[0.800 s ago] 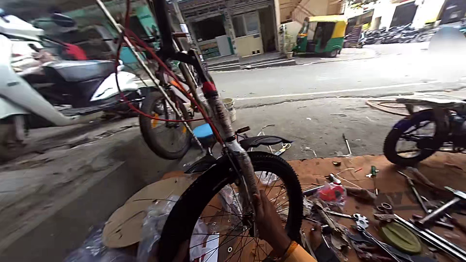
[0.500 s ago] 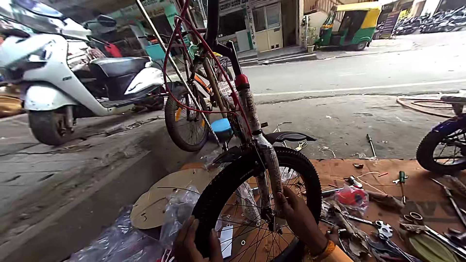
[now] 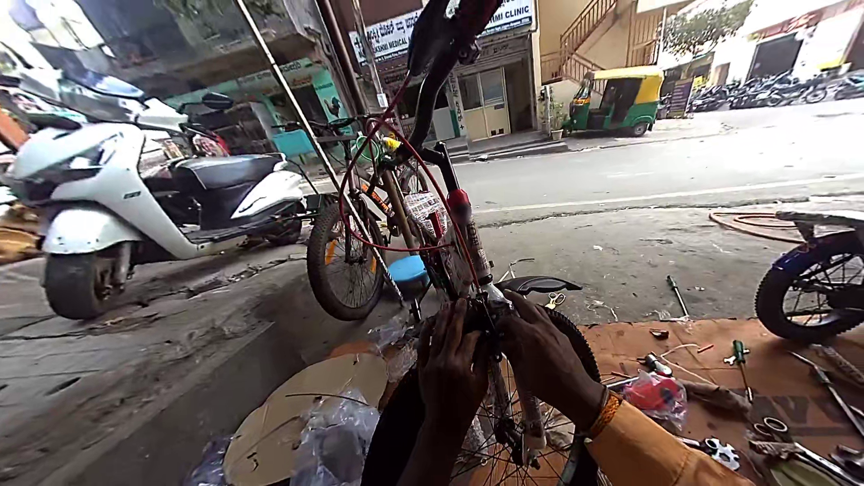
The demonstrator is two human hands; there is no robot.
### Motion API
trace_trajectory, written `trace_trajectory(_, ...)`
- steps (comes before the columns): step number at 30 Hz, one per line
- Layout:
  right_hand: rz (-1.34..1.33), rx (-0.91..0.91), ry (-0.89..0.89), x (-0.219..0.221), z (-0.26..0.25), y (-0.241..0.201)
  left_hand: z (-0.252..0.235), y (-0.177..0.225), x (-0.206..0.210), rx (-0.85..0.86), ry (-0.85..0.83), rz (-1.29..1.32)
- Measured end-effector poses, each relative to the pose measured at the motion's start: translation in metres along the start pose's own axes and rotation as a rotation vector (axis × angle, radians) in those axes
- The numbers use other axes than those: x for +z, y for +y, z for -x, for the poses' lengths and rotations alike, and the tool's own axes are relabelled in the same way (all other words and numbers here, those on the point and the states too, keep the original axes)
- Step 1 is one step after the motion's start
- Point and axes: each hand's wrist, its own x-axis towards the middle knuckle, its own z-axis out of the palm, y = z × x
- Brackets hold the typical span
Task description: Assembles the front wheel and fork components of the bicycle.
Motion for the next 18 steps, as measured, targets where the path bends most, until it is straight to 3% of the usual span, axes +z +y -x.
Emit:
trace_trajectory(11,0.009,0.063,0.016,0.007,-0.005,-0.007,0.002,-0.002,0.001,0.034,0.018,-0.025)
trace_trajectory(18,-0.277,0.068,-0.201,-0.02,-0.015,0.004,0.004,-0.004,-0.001,0.076,0.024,-0.012)
